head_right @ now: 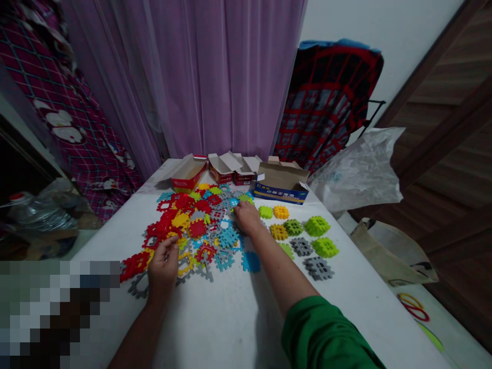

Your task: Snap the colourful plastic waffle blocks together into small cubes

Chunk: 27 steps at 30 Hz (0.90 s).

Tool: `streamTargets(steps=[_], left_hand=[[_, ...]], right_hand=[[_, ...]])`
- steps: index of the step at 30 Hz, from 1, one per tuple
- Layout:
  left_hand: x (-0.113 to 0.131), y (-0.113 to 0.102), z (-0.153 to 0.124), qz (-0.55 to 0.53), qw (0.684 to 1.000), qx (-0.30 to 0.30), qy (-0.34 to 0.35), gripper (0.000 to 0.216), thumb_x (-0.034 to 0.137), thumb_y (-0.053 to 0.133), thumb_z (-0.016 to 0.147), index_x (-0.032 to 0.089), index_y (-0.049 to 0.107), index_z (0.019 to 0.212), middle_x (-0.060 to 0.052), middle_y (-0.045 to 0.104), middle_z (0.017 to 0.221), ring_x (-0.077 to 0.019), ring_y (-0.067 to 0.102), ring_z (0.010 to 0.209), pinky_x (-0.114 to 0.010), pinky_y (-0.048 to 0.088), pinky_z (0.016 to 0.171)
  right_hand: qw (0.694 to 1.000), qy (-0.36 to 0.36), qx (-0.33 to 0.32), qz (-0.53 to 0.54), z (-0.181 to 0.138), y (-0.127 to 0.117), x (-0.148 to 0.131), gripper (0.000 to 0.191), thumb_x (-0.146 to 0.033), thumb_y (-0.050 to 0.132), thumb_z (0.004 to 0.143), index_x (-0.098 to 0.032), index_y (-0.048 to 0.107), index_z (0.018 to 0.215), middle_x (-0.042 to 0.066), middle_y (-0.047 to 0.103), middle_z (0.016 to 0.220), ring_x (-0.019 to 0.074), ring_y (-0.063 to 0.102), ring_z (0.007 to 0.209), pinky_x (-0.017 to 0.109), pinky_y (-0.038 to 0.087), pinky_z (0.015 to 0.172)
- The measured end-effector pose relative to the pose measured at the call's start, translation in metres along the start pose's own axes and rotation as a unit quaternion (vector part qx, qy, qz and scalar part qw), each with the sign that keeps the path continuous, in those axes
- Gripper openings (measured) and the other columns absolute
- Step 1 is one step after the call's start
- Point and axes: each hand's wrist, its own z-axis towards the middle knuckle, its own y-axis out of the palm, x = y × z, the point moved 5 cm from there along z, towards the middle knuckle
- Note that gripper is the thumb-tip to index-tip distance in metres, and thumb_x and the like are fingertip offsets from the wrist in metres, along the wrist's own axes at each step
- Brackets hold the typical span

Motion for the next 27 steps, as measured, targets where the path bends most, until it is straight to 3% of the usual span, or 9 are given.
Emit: streamTargets(steps=[4,8,12,16,19,22,27], left_hand=[[0.009,0.0,-0.002,0.001,1.0,0.009,0.002,0.039,0.043,0.054,0.082,0.019,0.072,0.106,-0.008,0.074,0.101,-0.0187,0.067,0.082,-0.031,0.054,0.077],[0.018,0.001,-0.003,0.014,1.0,0.008,0.021,0.037,0.042,0.054,0.08,0.02,0.072,0.103,-0.007,0.074,0.1,-0.0181,0.066,0.079,-0.031,0.055,0.077],[0.022,0.0,-0.004,0.024,0.999,0.003,0.026,0.038,0.043,0.054,0.08,0.019,0.072,0.103,-0.007,0.075,0.097,-0.017,0.064,0.071,-0.03,0.054,0.07],[0.022,0.0,-0.004,0.02,0.999,0.007,0.03,0.037,0.044,0.054,0.08,0.02,0.071,0.102,-0.007,0.074,0.098,-0.0174,0.065,0.074,-0.032,0.054,0.075],[0.021,0.0,-0.004,0.016,1.0,0.005,0.023,0.037,0.043,0.054,0.08,0.021,0.071,0.103,-0.007,0.074,0.099,-0.0174,0.065,0.076,-0.031,0.054,0.075],[0.021,0.001,-0.004,0.011,1.0,-0.002,0.013,0.038,0.043,0.053,0.079,0.02,0.071,0.104,-0.007,0.074,0.101,-0.0177,0.065,0.077,-0.032,0.053,0.076],[0.024,0.0,-0.004,0.013,1.0,-0.001,0.002,0.038,0.043,0.053,0.079,0.021,0.072,0.103,-0.007,0.074,0.101,-0.018,0.065,0.079,-0.032,0.053,0.078]], right_hand=[[0.991,0.009,0.101,0.092,-0.03,-0.009,0.003,0.018,-0.021,0.057,0.09,-0.022,0.073,0.097,0.008,0.068,0.104,0.0233,0.06,0.1,0.035,0.048,0.087],[0.968,-0.043,0.181,0.17,-0.072,-0.013,-0.014,0.015,-0.025,0.058,0.091,-0.025,0.071,0.098,0.006,0.067,0.104,0.0212,0.059,0.099,0.035,0.048,0.088],[0.969,-0.064,0.154,0.182,-0.098,-0.002,-0.037,0.014,-0.021,0.058,0.09,-0.024,0.07,0.097,0.007,0.067,0.103,0.0212,0.059,0.097,0.034,0.049,0.085],[0.966,-0.034,0.152,0.204,-0.108,0.006,-0.04,0.015,-0.024,0.061,0.087,-0.023,0.069,0.101,0.008,0.067,0.105,0.0229,0.059,0.101,0.036,0.048,0.089],[0.962,-0.003,0.167,0.218,-0.11,0.004,-0.034,0.025,-0.026,0.064,0.084,-0.022,0.066,0.108,0.01,0.067,0.115,0.0247,0.058,0.109,0.04,0.046,0.095],[0.967,0.009,0.142,0.212,-0.107,0.003,-0.032,0.036,-0.029,0.069,0.078,-0.022,0.063,0.113,0.011,0.066,0.123,0.0266,0.057,0.113,0.042,0.044,0.096],[0.975,0.043,0.101,0.193,-0.101,0.004,-0.04,0.032,-0.03,0.07,0.078,-0.023,0.063,0.109,0.008,0.069,0.111,0.0253,0.059,0.105,0.039,0.043,0.091]])
